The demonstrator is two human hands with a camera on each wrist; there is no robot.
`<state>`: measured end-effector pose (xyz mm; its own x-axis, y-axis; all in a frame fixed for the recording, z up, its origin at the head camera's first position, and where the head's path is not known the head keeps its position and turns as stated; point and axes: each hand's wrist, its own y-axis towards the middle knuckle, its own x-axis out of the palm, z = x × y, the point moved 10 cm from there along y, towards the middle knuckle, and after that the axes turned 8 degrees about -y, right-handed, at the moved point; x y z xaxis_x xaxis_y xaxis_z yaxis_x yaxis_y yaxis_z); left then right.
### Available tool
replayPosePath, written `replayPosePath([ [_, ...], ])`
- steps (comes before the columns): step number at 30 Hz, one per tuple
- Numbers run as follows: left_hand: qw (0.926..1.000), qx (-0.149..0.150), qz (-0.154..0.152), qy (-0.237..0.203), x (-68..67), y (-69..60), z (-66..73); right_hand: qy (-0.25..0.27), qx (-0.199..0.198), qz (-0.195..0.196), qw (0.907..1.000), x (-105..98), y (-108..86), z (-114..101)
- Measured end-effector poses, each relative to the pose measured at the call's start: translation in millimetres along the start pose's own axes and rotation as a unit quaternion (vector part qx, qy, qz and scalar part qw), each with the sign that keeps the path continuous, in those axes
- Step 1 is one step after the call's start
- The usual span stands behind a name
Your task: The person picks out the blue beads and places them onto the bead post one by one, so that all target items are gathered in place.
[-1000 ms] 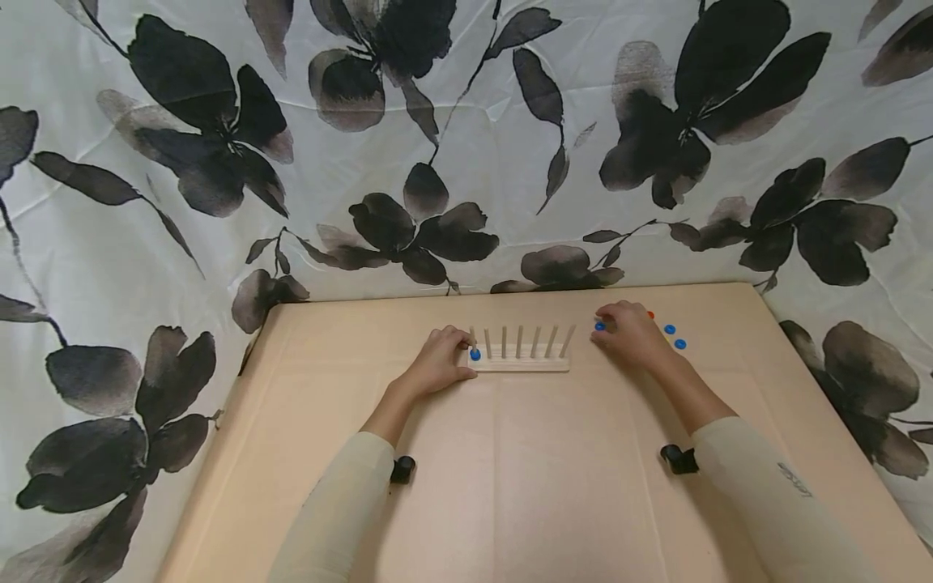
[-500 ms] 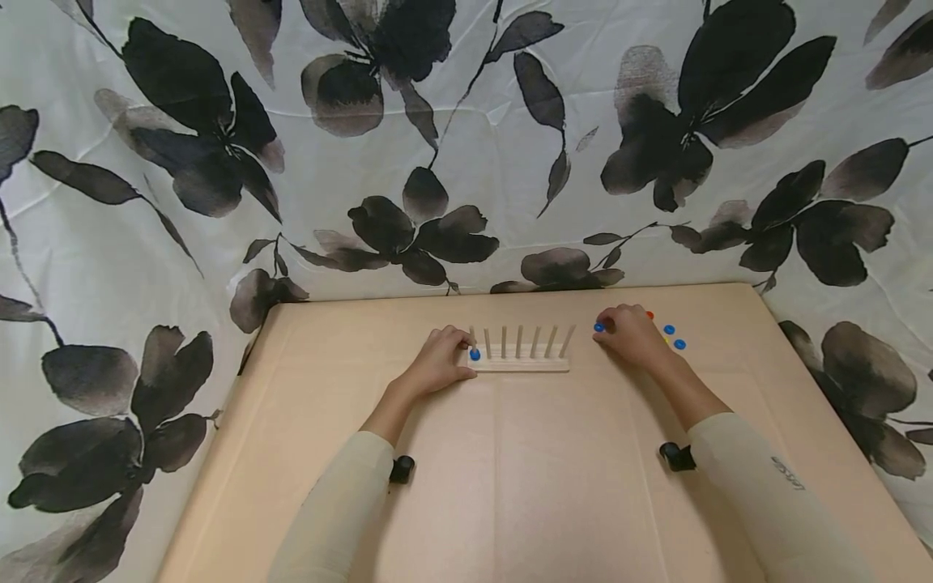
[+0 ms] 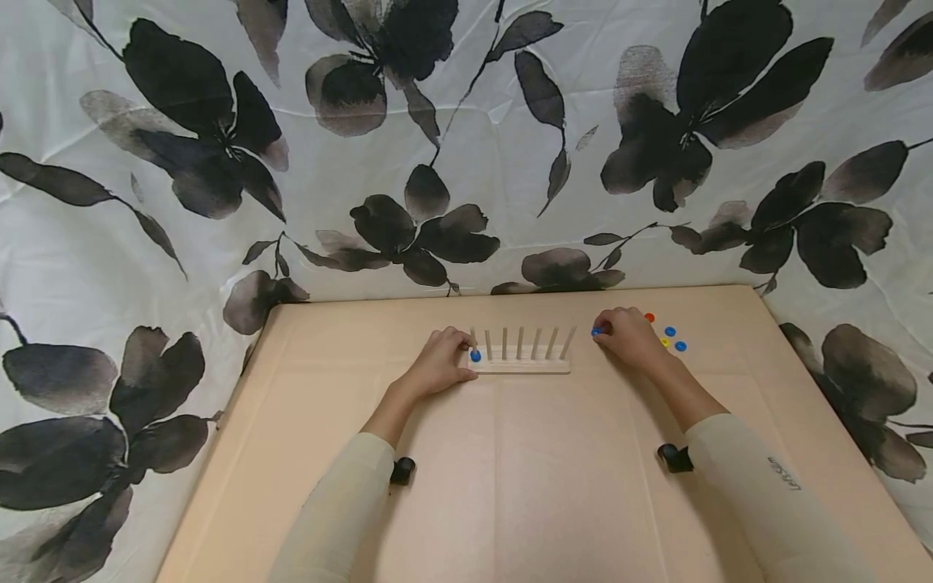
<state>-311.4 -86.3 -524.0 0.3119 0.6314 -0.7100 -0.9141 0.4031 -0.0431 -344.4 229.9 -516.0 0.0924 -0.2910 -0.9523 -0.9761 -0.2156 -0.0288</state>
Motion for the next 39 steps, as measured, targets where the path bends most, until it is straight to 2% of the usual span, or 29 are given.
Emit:
replayPosePath([
  [11,1.0,-0.001,-0.001,-0.001,3.1,-5.5,-3.0,-0.004,-0.016,0.017,0.9997,-2,-5.6,-4],
  [20,1.0,0.0,-0.001,-0.005,5.1,-9.3,-4.2,0.038,-0.012,0.015,0.9991,-5,-15.5,-4],
  [27,1.0,0.006,0.002,-0.001,3.9,-10.3,-3.9,0.06,-0.019,0.038,0.9973,-21,-25.2,-14],
  [34,0.9999,0.013,0.003,0.0,2.4,-11.5,0.6,0.049,-0.058,0.079,0.994,-41,-33.3,-31],
  [39,0.9999,0.014,0.001,0.002,3.6,-12.2,1.8,0.051,-0.076,0.082,0.9924,-50,-35.5,-45],
])
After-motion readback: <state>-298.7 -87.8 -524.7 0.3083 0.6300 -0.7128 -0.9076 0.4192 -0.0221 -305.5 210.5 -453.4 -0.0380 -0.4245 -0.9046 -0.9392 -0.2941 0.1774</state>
